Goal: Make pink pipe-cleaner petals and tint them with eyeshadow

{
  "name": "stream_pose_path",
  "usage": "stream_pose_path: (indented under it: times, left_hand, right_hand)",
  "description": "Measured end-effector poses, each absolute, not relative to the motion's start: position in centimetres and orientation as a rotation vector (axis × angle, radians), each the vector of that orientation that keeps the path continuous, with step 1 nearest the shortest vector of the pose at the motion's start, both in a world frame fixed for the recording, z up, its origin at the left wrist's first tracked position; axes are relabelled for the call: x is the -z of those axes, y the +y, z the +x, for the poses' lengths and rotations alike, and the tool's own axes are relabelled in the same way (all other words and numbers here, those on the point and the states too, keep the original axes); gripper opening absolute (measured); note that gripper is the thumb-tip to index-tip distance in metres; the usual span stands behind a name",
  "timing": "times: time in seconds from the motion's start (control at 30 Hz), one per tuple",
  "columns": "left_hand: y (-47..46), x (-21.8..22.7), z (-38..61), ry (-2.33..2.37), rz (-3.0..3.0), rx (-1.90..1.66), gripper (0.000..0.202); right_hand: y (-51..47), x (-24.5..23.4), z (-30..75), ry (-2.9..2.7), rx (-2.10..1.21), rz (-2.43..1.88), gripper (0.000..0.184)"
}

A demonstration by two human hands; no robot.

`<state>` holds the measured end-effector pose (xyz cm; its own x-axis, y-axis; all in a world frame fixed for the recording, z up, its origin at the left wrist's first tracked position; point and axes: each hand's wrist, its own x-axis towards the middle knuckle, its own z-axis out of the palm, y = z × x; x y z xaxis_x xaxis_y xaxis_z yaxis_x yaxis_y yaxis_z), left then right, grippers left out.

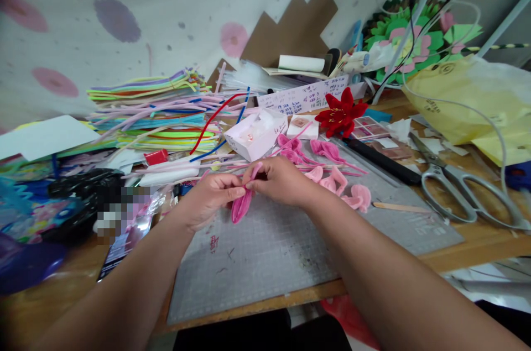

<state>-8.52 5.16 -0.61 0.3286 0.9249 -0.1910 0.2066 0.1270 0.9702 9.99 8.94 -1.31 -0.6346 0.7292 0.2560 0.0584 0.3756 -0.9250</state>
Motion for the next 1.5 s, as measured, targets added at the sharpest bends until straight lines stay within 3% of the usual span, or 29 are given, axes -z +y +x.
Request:
stream_pose_path:
  times: [0.57,0.87,1.2,1.5]
  left_hand:
    - [4.9,0.5,-8.2,1.309,1.512,-0.88,0.01]
    - [5.1,-0.5,-9.0,1.326,1.628,-0.691,0.013]
    - [4.8,0.9,-7.9,1.314,1.311,-0.998,0.017]
    - [4.7,-0.1,-7.9,1.441,1.484,-0.929,0.017]
  right_hand:
    - [8.2,1.2,8.9,-1.97,-1.197,-0.882,0.007]
    - [8.3,1.1,9.2,-1.886,-1.221,-0.917,0.006]
    - [8.0,0.9,8.4,-1.78,-1.106,-1.04,0.007]
    - [7.9,0.6,8.6,-1.859,-1.103,-1.061,0.012]
